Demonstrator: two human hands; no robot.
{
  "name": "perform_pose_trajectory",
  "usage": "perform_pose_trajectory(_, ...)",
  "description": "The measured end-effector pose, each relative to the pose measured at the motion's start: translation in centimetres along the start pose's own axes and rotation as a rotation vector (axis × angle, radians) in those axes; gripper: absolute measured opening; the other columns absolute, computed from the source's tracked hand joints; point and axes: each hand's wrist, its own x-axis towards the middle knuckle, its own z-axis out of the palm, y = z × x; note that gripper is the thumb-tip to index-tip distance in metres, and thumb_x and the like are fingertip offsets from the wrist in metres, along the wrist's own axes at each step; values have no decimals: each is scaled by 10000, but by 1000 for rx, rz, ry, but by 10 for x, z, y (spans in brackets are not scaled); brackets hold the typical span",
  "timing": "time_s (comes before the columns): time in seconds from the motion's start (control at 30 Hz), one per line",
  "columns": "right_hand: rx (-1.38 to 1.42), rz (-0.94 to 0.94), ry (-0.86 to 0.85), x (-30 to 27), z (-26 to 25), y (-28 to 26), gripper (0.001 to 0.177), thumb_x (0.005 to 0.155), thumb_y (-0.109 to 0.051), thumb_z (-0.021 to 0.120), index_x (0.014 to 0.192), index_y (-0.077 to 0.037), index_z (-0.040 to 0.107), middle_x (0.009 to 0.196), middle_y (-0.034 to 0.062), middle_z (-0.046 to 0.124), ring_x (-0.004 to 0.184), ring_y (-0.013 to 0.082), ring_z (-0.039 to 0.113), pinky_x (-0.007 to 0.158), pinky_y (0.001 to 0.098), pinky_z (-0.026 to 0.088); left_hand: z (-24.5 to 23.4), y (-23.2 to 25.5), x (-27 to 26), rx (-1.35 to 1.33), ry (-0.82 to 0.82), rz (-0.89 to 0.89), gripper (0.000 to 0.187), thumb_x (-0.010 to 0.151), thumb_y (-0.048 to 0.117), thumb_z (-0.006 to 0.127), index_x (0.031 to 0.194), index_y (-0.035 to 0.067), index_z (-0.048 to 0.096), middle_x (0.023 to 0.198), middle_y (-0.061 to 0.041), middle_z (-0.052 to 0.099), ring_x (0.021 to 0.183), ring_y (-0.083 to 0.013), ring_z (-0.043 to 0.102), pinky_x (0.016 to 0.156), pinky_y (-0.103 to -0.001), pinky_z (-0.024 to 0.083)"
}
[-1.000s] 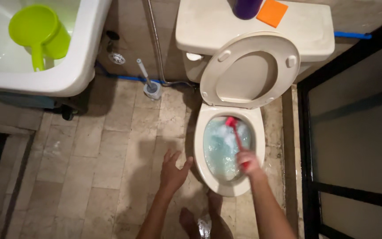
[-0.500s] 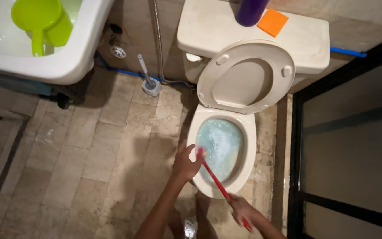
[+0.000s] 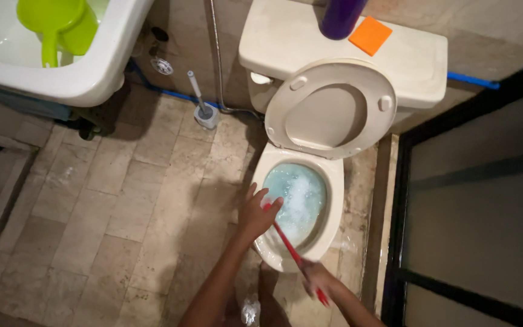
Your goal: The person cleans a toilet bowl by first rinsing it with a handheld bidet sprayer, then pouring purple cleaning liquid into the bowl. They scrub the interior with a red toilet brush, creating foam, and finally rinse the bowl and the surrounding floor area with the sprayer.
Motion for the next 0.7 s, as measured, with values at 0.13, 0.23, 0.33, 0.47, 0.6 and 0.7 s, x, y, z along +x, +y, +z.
perform_pose_trajectory(0.13, 120, 46, 150, 67, 5, -53, 500, 1049, -285, 511, 1522, -198, 373, 577, 100, 470, 410, 228, 416, 414, 419, 408, 11, -1, 7, 30, 11, -24, 693, 838, 534, 746, 1343, 69, 649, 1596, -221, 370, 1470, -373, 363, 1172, -442, 348)
perform_pose_trajectory(0.23, -527, -443, 203, 54, 14, -28, 338, 1070, -265, 534, 1176, 36, 645, 620, 100, 616, 552, 216, 606, 504, 400, 481, 2, -8, 4, -18, 13, -71, 692, 845, 529, 733, 1350, 66, 635, 1607, -213, 361, 1472, -369, 357, 1176, -434, 334)
perform_pose_trajectory(0.33, -533, -237, 148, -11, -4, 27, 384, 967, -252, 546, 1301, -68, 597, 846, 202, 717, 792, 340, 676, 697, 450, 552, -13, -10, 3, 13, 21, -49, 691, 841, 528, 748, 1331, 52, 643, 1606, -215, 368, 1486, -369, 353, 1189, -436, 335)
perform_pose_trajectory(0.47, -774, -242, 197, -42, -13, 48, 402, 952, -255, 563, 1313, -84, 617, 926, 178, 713, 812, 320, 690, 699, 437, 549, -29, -9, 5, 31, -2, -51, 691, 862, 557, 715, 1349, 73, 641, 1611, -214, 351, 1494, -380, 322, 1186, -460, 316)
perform_pose_trajectory(0.6, -494, -189, 4, 3, 11, 12, 312, 857, -84, 679, 1159, -10, 650, 684, 166, 683, 513, 263, 677, 472, 407, 541, -37, -9, 6, 22, -8, -37, 706, 848, 567, 706, 1346, 72, 640, 1613, -208, 354, 1489, -376, 328, 1180, -454, 322)
perform_pose_trajectory(0.7, 322, -199, -187, 42, 18, -36, 201, 918, -130, 626, 1008, 50, 620, 584, 119, 601, 427, 264, 601, 380, 394, 477, -44, -9, 6, 19, -39, -10, 716, 835, 577, 713, 1337, 73, 641, 1621, -194, 350, 1482, -356, 354, 1169, -441, 342)
